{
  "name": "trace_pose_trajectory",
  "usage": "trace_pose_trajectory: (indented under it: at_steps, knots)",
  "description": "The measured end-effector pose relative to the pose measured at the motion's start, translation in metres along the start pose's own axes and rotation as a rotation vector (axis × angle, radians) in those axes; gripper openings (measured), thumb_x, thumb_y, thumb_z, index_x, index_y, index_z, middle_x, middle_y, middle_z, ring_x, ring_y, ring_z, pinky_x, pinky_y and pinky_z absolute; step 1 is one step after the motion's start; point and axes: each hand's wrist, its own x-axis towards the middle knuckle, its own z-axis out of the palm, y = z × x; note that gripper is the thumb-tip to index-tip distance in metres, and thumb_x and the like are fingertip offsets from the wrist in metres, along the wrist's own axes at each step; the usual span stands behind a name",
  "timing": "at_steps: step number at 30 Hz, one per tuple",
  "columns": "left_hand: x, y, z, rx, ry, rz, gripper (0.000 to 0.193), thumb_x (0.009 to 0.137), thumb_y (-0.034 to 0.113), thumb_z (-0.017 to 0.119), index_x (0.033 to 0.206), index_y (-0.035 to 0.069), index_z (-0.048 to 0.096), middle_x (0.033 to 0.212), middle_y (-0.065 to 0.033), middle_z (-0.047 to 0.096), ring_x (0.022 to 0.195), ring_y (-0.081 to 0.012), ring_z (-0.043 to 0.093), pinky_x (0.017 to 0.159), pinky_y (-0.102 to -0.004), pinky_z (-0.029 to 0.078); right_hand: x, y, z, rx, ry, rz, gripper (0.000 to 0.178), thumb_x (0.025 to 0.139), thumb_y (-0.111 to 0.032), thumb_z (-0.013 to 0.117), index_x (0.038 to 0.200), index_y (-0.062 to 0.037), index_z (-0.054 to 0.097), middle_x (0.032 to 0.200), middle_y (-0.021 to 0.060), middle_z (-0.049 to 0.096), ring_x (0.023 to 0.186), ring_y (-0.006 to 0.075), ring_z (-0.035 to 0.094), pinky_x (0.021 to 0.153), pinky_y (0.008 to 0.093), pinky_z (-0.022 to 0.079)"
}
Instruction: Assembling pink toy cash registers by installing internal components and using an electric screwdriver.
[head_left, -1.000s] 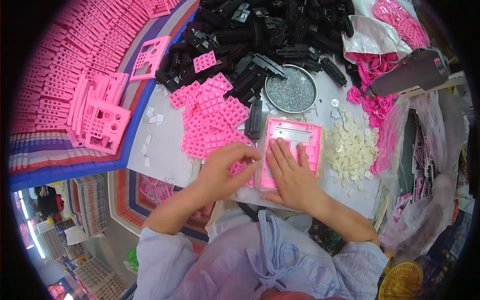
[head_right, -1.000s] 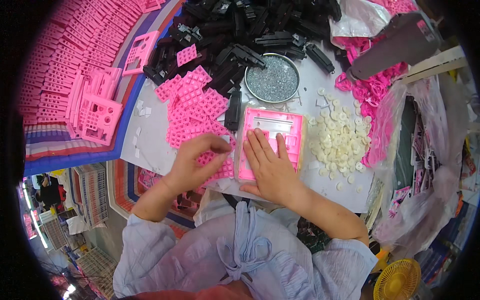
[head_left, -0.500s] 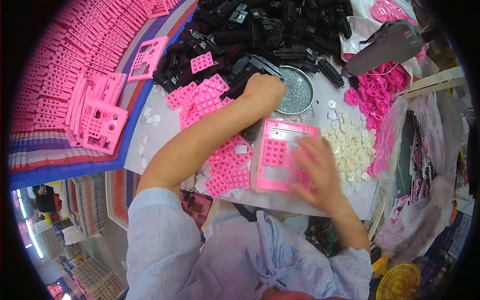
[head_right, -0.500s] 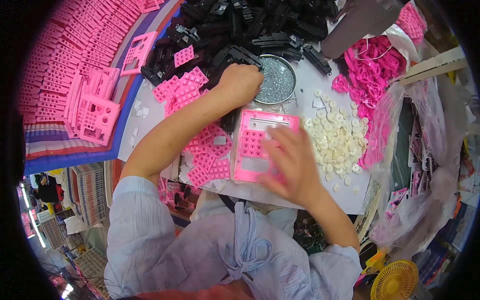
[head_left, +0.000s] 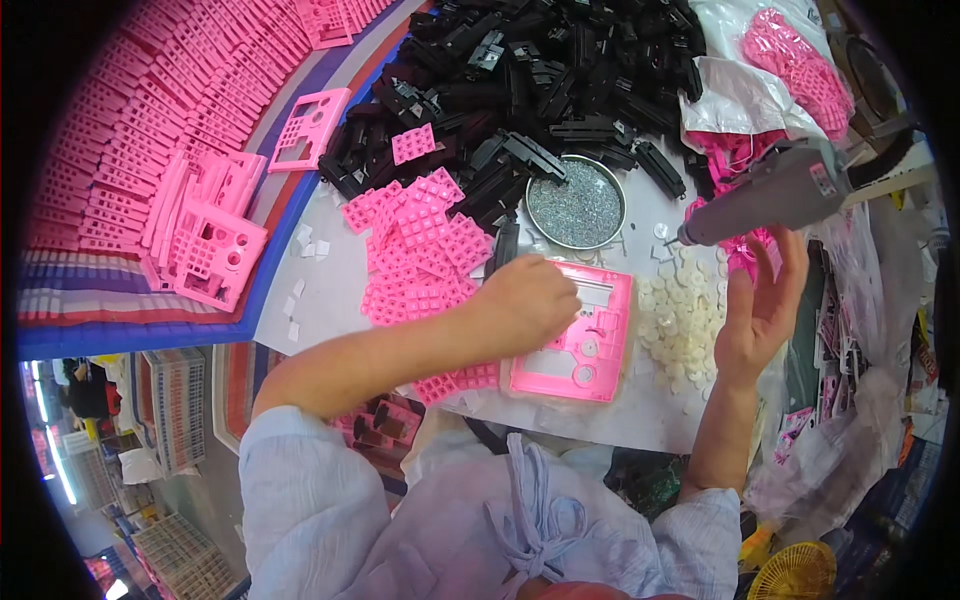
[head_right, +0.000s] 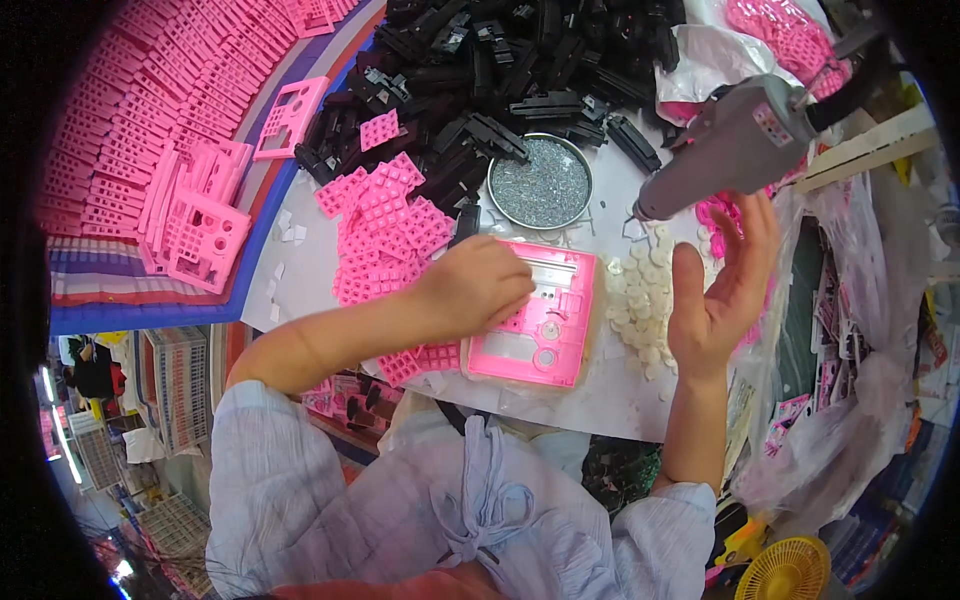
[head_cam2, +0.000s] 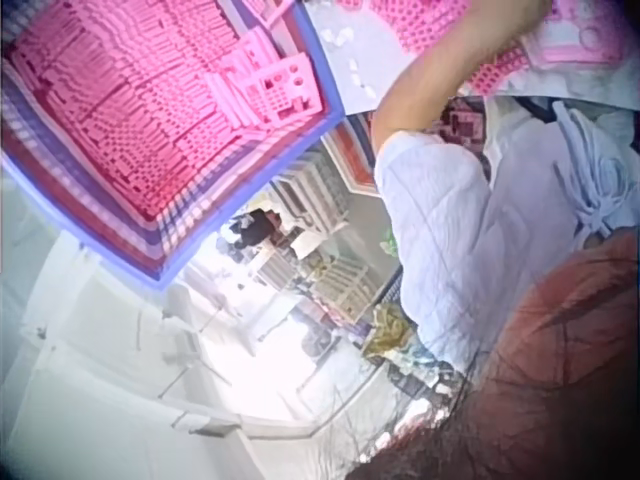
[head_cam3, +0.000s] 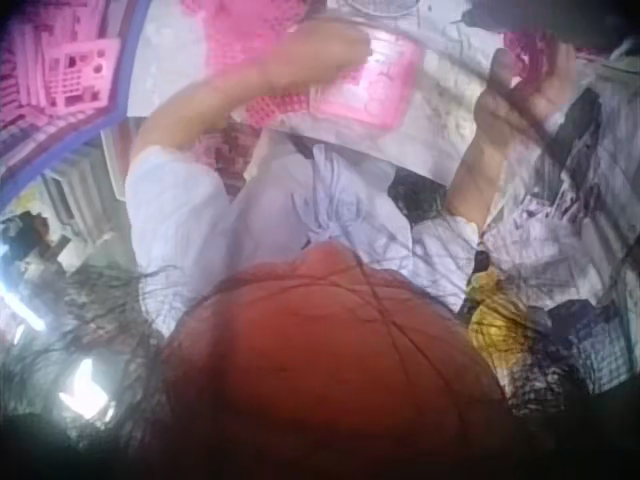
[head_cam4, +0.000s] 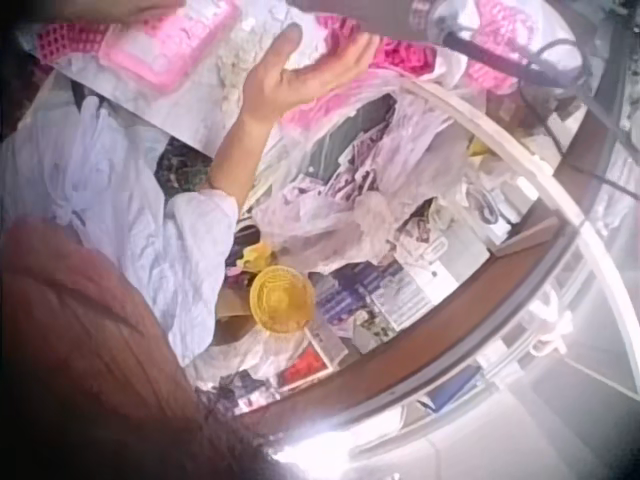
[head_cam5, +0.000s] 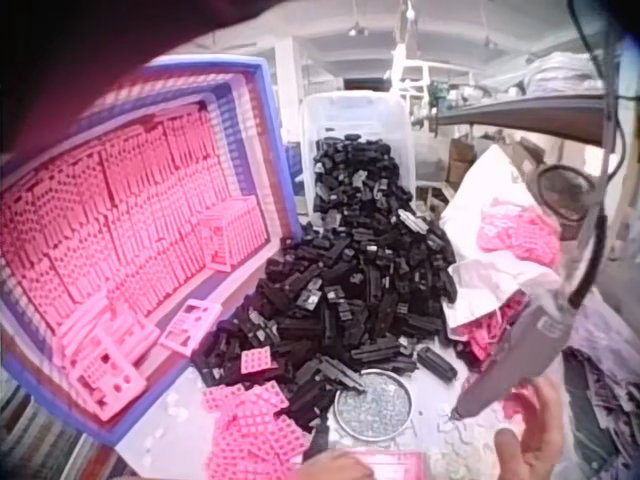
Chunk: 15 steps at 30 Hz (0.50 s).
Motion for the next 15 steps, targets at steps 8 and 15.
trace_pose_trajectory:
  at_steps: [8,15]
  knots:
    - [-0.073,0.039,0.007,0.033,0.048,-0.061,0.048,0.083,0.036,0.069,0.121,0.007,0.065,0.136,-0.0083,0.058,0.130,-0.0274,0.050,0.113,-0.0606,0.026,-0.098,-0.018,0.017,-0.325,-0.832,-0.173,0.070,0.080,-0.041,0.072,0.135,-0.0008,0.056,0.146,0.0147,0.049,0.140,0.0435,0.036,0.111,0.0632,0.025]
    - [-0.085,0.044,0.016,0.085,0.012,-0.090,0.059,0.085,0.043,0.067,0.133,0.009,0.058,0.145,-0.0066,0.051,0.140,-0.0291,0.041,0.114,-0.0678,0.016,-0.111,-0.038,0.037,-0.504,-1.101,-0.133,0.085,0.080,-0.054,0.069,0.142,-0.0003,0.047,0.155,0.0148,0.038,0.148,0.0405,0.024,0.107,0.0740,0.019]
